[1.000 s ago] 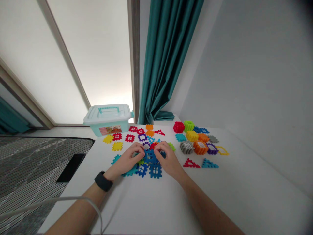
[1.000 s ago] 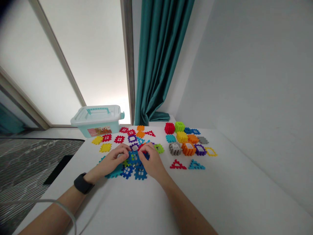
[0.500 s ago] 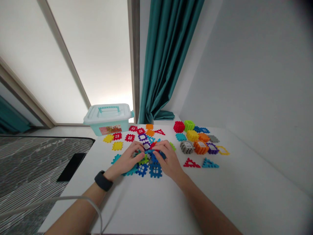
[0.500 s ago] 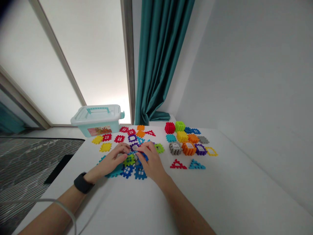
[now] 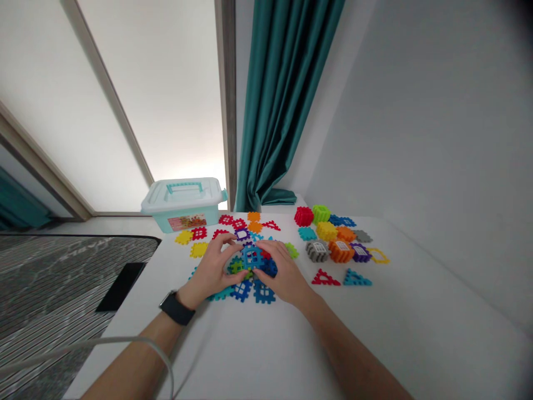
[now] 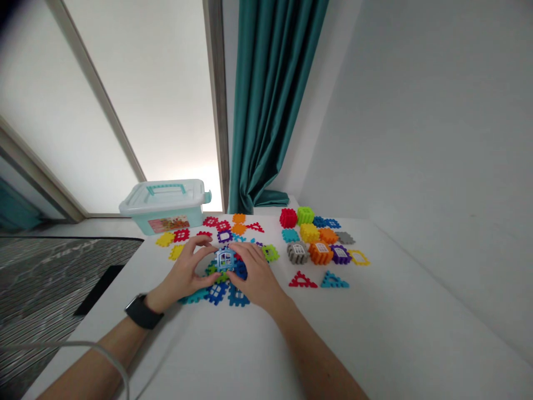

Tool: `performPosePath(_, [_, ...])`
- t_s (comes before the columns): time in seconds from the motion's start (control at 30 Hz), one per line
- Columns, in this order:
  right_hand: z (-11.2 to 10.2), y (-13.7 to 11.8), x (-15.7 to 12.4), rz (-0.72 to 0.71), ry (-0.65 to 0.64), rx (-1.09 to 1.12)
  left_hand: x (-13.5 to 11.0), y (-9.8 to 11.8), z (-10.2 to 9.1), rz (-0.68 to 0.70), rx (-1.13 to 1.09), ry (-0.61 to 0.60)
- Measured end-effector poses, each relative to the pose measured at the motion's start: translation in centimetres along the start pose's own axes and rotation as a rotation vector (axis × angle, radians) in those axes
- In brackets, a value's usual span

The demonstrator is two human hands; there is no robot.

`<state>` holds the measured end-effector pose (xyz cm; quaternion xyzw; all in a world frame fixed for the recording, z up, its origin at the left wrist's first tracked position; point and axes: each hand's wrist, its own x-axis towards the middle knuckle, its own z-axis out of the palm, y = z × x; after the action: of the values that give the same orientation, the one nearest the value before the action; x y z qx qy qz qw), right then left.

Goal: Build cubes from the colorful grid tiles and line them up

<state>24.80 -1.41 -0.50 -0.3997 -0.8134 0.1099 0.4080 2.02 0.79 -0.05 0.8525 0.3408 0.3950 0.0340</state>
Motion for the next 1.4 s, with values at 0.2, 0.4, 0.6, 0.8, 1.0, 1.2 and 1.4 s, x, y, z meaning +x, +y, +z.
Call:
performPosePath(0.2, [0.09,0.34,-0.19,-0.021,-0.017,-0.036,-0.02,-0.13,0.05,0.019,0.037,-0.001])
performPosePath(0.4, [0.16,0.48,-0.21,-0.002,-0.007,-0.043,-0.03,0.06,-0.01,-0.011,0.038,-0.011])
performPosePath(0.6, [0.10,0.14,-0.16,-0.007,0.007,-0.010,-0.02,0.02,0.06,-0.028,-0.007,-0.009])
performPosePath(0.8, [0.10,-0.03,-0.17,-0.012,0.017,0.020,0.03,-0.19,0.21,-0.020,-0.023,0.006])
performPosePath(1.0, [0.16,-0.11,-0.18,-0.020,0.005,0.014,-0.01,-0.17,0.21,-0.004,-0.023,-0.013])
performPosePath(1.2, [0.11,-0.11,-0.15,-0.014,0.000,0.001,0.01,0.06,0.13,-0.033,-0.025,-0.023])
performPosePath(1.4, [-0.25,-0.26,-0.03,-0.032,0.021,-0.016,0.09,0.19,0.06,-0.038,-0.032,-0.011])
